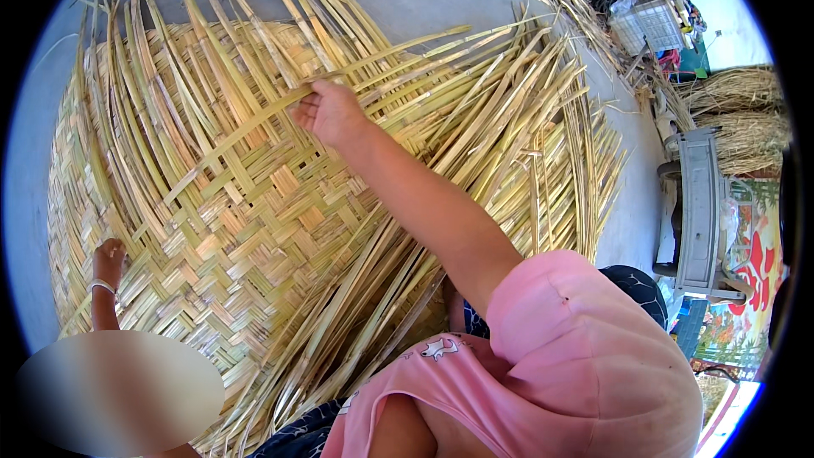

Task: The person weaves a large mat using dried palm leaves. They sit on the floor and interlace the leaves by hand, repeatedly adjusting the strands to maintain a tight pattern.

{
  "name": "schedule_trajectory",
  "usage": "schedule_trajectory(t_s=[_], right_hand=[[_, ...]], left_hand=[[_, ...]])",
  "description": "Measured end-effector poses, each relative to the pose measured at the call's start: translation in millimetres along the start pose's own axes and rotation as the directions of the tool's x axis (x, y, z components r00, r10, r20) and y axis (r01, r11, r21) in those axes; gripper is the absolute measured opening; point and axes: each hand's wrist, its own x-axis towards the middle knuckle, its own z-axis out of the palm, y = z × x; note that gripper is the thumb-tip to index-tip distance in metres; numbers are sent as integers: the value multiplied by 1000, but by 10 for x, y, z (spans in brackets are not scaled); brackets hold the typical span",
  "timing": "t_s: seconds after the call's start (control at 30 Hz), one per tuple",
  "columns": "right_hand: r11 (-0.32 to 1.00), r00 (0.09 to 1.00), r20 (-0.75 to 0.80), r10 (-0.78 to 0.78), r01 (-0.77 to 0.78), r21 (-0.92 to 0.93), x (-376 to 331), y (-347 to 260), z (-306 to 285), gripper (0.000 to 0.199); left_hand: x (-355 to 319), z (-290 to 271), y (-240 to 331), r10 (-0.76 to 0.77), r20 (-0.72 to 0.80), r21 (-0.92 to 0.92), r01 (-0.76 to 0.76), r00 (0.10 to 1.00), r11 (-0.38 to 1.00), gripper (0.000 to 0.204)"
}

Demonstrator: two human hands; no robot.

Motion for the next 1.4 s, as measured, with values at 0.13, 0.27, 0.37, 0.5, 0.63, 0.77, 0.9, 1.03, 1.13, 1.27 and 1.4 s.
schedule_trajectory(t_s=[0.13,0.27,0.37,0.5,0.63,0.77,0.9,1.03,1.13,1.27,1.4], right_hand=[[984,995,88,-40,24,174,289,8,-58,16],[996,963,267,32,-53,71,65,152,43,15],[993,919,376,117,-103,-58,-324,646,557,17],[977,915,367,164,-98,-192,-393,1058,865,18],[951,961,258,102,-18,-308,-329,1219,839,19],[915,956,267,119,-1,-403,-407,1202,721,20],[904,966,240,98,14,-428,-374,1233,731,22],[972,968,227,104,-51,-229,-359,1087,732,23],[1000,985,172,3,-6,18,-343,780,607,22],[973,985,-94,-147,162,166,-45,235,263,22],[921,948,4,-317,309,-239,-95,-118,396,24]], left_hand=[[-116,-86,-500,302,-34,518,-241,953,820,17],[85,22,615,-13,-19,-139,10,1000,990,51],[38,134,1131,-155,-236,24,165,959,986,80],[-117,209,1482,-247,-251,55,269,936,962,89],[-160,236,1477,-264,-228,55,284,937,957,95],[-305,259,1646,-291,-167,144,315,942,938,96],[-336,246,1787,-369,-160,304,401,916,864,92],[-475,336,1974,-191,-427,516,411,884,751,88],[-502,428,2185,133,-308,654,109,942,749,73],[-426,877,2544,527,-108,565,-384,843,730,53],[-228,779,2941,372,67,312,-373,926,874,34]])
